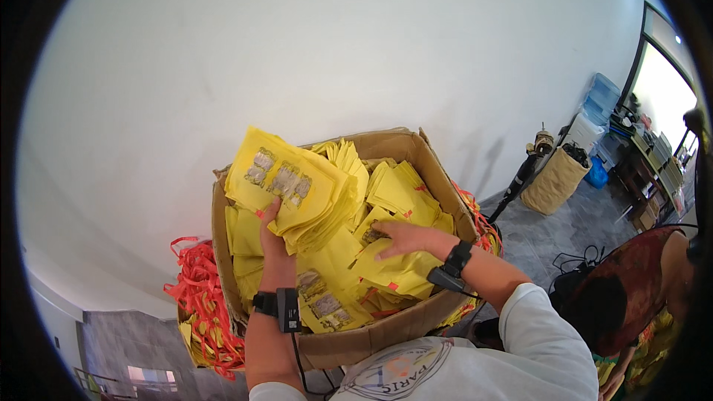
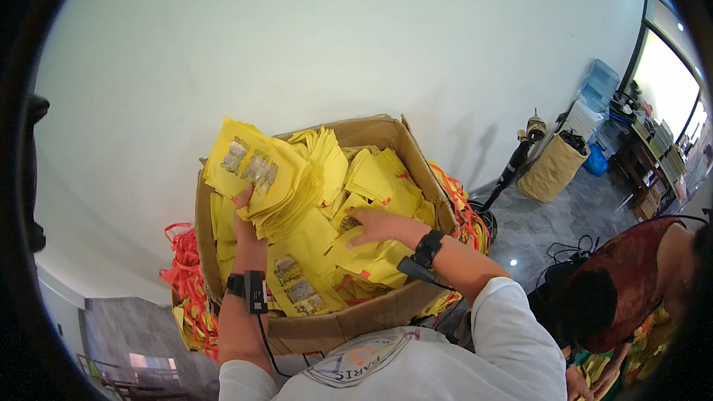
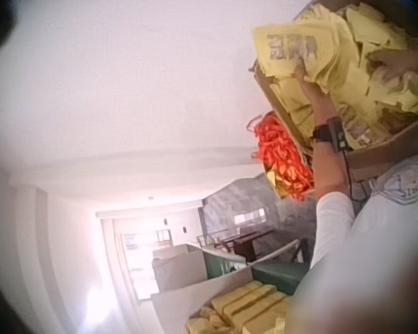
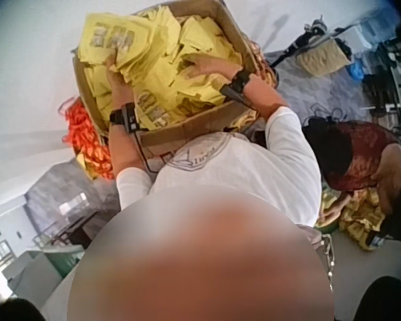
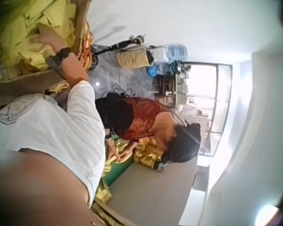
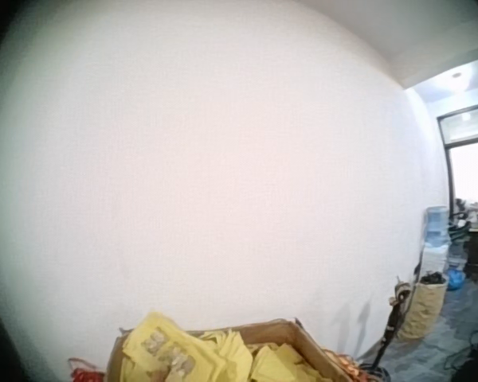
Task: The person repeatedly picks up stacks of yellow paper packets from a cardboard box, separates them, and places them onto a table. A coworker is also present, handling similar packets and tying them with red string.
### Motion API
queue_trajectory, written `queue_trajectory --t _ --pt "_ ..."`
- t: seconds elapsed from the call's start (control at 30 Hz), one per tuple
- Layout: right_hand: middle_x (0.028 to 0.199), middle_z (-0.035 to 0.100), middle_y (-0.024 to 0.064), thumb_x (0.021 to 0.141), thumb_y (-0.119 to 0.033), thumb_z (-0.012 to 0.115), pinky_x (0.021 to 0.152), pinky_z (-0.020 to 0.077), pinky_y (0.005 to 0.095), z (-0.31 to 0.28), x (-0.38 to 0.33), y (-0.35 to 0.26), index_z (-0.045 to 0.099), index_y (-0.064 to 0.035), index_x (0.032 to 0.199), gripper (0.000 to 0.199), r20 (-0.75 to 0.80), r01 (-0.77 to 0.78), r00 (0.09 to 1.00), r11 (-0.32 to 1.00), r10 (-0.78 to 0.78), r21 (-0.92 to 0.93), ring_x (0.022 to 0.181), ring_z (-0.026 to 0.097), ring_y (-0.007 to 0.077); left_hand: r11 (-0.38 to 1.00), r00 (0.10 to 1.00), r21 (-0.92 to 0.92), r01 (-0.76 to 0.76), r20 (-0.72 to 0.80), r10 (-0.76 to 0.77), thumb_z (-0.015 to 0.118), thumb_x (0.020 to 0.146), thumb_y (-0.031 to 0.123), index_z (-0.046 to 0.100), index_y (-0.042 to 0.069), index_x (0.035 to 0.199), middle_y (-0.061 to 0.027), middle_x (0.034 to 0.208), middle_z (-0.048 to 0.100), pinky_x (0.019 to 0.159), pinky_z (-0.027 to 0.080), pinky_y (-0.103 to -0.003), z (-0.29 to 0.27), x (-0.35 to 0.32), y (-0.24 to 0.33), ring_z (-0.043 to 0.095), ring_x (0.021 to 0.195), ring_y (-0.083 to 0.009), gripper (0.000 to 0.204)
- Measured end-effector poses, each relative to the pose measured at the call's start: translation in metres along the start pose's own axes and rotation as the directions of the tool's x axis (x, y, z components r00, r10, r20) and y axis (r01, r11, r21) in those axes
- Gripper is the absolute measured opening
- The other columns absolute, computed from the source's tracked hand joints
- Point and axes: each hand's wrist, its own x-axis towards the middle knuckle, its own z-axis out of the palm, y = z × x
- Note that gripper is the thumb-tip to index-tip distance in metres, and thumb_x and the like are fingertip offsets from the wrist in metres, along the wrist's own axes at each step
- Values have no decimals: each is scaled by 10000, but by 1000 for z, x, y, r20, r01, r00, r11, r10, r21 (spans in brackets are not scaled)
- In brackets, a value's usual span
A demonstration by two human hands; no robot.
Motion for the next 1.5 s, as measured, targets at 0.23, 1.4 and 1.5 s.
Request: queue_trajectory --t 0.23,1.4,1.5 --pt "1456 220 226 675 -591 664 1017 301 550 23 -35 -60 175 -101 1448 1037 213 -54 966 917 149 -396 1316 263 415 999 1000 32 20 14 -20 572 862 152 422 25 1268 -158 1210 530 866 510 -430 -2 5 0 565 1059 -300 451" --pt "1103 569 211 765 -59 598 868 449 388 0 -68 -68 455 -16 1230 488 -573 -7 817 995 64 101 1052 548 344 989 992 140 -52 123 35 627 830 197 465 54 1250 -82 1186 550 851 485 -327 -13 -68 43 567 1017 -183 471" --pt "1054 589 65 831 -77 593 812 475 284 -21 -61 -20 448 -27 1259 455 -491 200 853 757 178 622 978 571 158 980 987 192 -57 159 26 610 845 211 531 32 1170 -81 1068 617 842 504 -340 -15 -39 19 616 942 -205 381"
